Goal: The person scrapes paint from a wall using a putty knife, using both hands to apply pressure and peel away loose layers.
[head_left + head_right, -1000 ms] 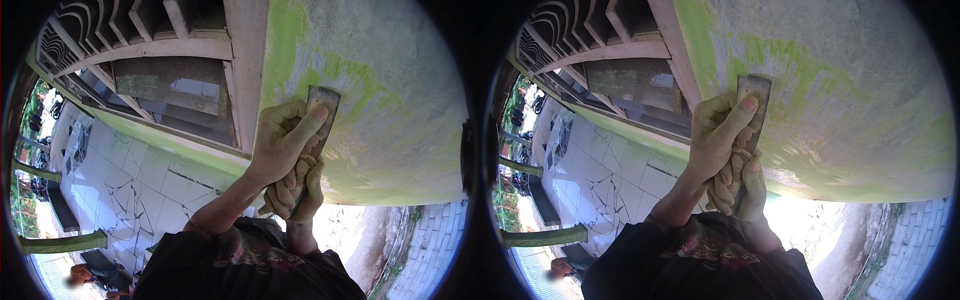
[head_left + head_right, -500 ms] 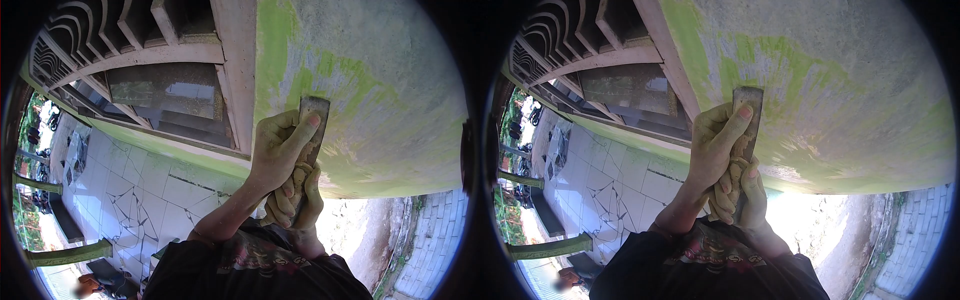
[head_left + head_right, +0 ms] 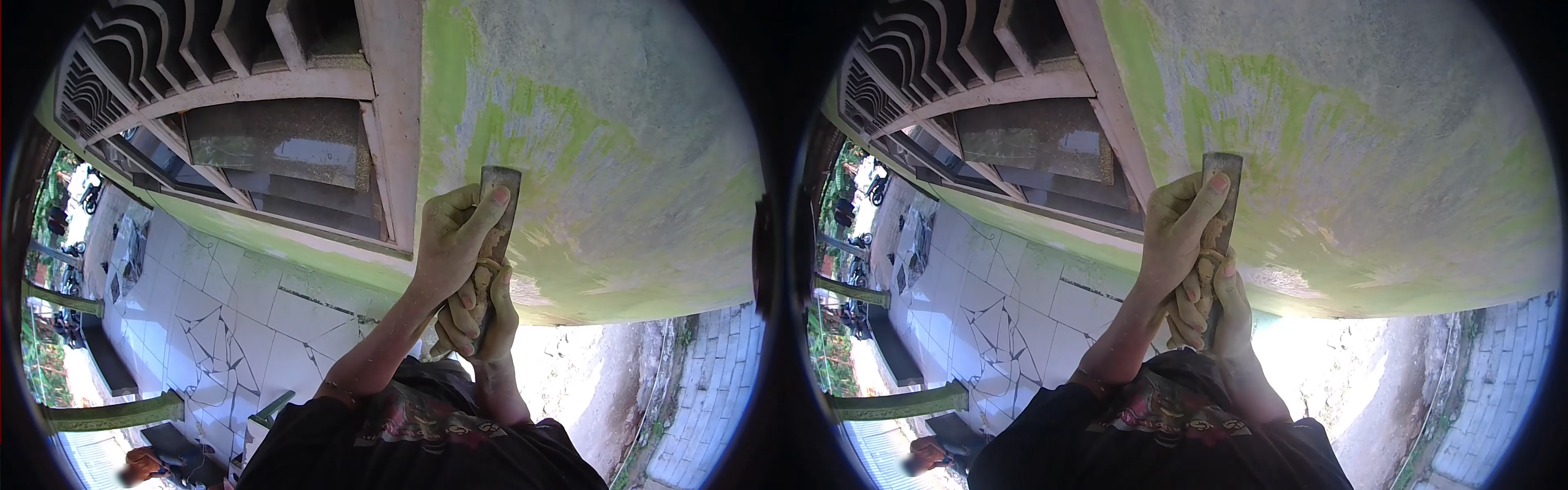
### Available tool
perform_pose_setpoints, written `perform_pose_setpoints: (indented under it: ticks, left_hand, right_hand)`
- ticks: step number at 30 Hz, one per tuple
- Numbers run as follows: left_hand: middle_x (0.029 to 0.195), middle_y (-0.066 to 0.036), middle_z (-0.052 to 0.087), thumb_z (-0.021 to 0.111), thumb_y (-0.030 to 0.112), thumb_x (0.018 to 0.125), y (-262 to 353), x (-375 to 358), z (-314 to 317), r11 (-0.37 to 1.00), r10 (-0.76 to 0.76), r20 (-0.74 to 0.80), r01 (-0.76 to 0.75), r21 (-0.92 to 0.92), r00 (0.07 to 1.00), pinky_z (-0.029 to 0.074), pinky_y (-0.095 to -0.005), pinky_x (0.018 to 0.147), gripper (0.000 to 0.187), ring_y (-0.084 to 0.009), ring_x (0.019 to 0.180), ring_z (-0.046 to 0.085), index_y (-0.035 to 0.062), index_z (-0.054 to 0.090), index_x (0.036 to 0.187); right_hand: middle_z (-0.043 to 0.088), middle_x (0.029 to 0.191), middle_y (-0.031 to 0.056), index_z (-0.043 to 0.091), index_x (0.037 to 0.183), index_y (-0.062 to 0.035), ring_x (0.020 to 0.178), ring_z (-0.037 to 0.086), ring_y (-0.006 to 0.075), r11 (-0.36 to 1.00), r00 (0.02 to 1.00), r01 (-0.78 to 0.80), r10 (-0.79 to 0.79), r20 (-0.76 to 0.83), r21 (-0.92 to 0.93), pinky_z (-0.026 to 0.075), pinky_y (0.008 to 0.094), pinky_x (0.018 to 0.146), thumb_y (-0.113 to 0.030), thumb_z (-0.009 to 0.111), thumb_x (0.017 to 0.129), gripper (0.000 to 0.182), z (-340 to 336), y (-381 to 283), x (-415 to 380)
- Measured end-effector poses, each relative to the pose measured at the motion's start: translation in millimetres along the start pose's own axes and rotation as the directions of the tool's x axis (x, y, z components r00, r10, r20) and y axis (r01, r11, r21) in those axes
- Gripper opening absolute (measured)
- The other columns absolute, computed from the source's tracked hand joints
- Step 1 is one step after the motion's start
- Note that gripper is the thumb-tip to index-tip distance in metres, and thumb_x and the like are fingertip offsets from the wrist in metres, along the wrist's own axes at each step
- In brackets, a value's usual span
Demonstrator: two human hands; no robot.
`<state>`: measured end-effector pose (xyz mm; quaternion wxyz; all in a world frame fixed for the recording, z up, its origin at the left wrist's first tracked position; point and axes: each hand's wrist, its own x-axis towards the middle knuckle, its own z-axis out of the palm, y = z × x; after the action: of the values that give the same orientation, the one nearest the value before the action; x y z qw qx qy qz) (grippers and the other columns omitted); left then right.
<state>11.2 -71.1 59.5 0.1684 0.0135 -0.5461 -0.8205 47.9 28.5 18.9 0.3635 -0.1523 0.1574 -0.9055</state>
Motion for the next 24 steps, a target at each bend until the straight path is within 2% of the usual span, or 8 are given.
perform_pose_setpoints:
  ticks: [2,8,12,16,19,20,22,24]
  left_hand:
    - [0.056,0.005,0.050,0.058,0.022,0.095,-9.4,1.0,1.8,0.999,0.038,-0.019,-0.038,-0.019,0.999,0.030,-0.0184,0.042,0.030,0.0009,0.049,0.040,0.0054,0.058,0.070]
    - [0.056,0.005,0.049,0.058,0.021,0.096,-2.3,0.5,2.9,1.000,0.022,0.013,-0.022,-0.008,1.000,0.030,-0.0189,0.043,0.030,0.0011,0.050,0.039,0.0047,0.057,0.071]
    - [0.055,0.006,0.047,0.058,0.022,0.095,-12.6,0.7,8.6,0.995,0.095,-0.029,-0.094,0.047,0.995,0.028,-0.0196,0.042,0.032,0.0006,0.048,0.038,0.0060,0.054,0.068]
    - [0.056,0.006,0.047,0.059,0.022,0.095,-11.4,0.5,3.6,0.999,0.021,0.003,-0.021,0.029,1.000,0.029,-0.0196,0.044,0.032,0.0005,0.050,0.037,0.0049,0.055,0.068]
    - [0.056,0.006,0.046,0.059,0.022,0.095,-10.2,-1.9,6.5,0.995,0.064,-0.027,-0.062,0.079,0.998,0.028,-0.0200,0.044,0.033,0.0005,0.051,0.037,0.0052,0.054,0.067]
    - [0.056,0.006,0.046,0.059,0.022,0.095,-10.2,-1.1,8.2,0.994,0.070,-0.018,-0.068,0.084,0.997,0.028,-0.0200,0.044,0.033,0.0005,0.051,0.037,0.0052,0.054,0.067]
    - [0.056,0.006,0.047,0.059,0.022,0.095,-12.0,0.9,10.8,0.996,0.077,-0.049,-0.075,0.043,0.996,0.028,-0.0202,0.043,0.033,0.0006,0.051,0.037,0.0055,0.054,0.066]
    - [0.056,0.006,0.047,0.059,0.022,0.095,-10.0,4.9,7.1,0.996,0.070,-0.025,-0.069,0.055,0.997,0.028,-0.0202,0.043,0.033,0.0006,0.051,0.037,0.0054,0.054,0.067]
  right_hand:
    - [0.037,0.048,0.0048,0.040,0.089,-0.0031,0.028,0.032,0.0148,0.998,0.996,-0.018,0.011,-0.093,-0.066,0.029,0.0268,0.029,-0.051,0.029,0.099,0.050,-6.7,-2.7,-4.7]
    - [0.036,0.048,0.0042,0.041,0.085,-0.0041,0.028,0.030,0.0133,0.995,0.999,-0.015,0.019,0.041,-0.095,0.027,0.0259,0.029,-0.052,0.029,0.099,0.051,-8.0,-10.6,1.7]
    - [0.037,0.050,0.0050,0.040,0.089,-0.0037,0.028,0.030,0.0133,0.999,1.000,-0.018,0.019,0.018,-0.048,0.026,0.0256,0.028,-0.052,0.029,0.098,0.051,-18.4,-11.0,-1.9]
    - [0.037,0.050,0.0050,0.040,0.092,-0.0033,0.028,0.031,0.0136,1.000,0.998,-0.019,0.020,-0.063,0.016,0.027,0.0255,0.027,-0.052,0.030,0.098,0.050,-6.5,-7.9,-6.3]
    - [0.036,0.051,0.0052,0.039,0.093,-0.0032,0.028,0.029,0.0136,1.000,0.996,-0.013,0.014,-0.084,0.010,0.028,0.0257,0.027,-0.051,0.031,0.098,0.049,-17.7,-8.6,-8.3]
    - [0.036,0.051,0.0052,0.039,0.093,-0.0032,0.028,0.029,0.0136,1.000,0.997,-0.005,0.006,-0.076,0.010,0.028,0.0257,0.027,-0.051,0.031,0.098,0.049,-20.4,-11.0,-7.0]
    - [0.036,0.053,0.0051,0.039,0.095,-0.0034,0.028,0.029,0.0137,0.998,0.996,-0.046,0.049,0.079,-0.042,0.028,0.0259,0.028,-0.049,0.033,0.098,0.047,-24.0,-16.0,-4.3]
    - [0.037,0.053,0.0050,0.039,0.094,-0.0029,0.028,0.030,0.0136,0.998,1.000,-0.028,0.028,0.000,-0.054,0.028,0.0260,0.028,-0.049,0.033,0.098,0.047,-17.9,-14.9,-2.0]
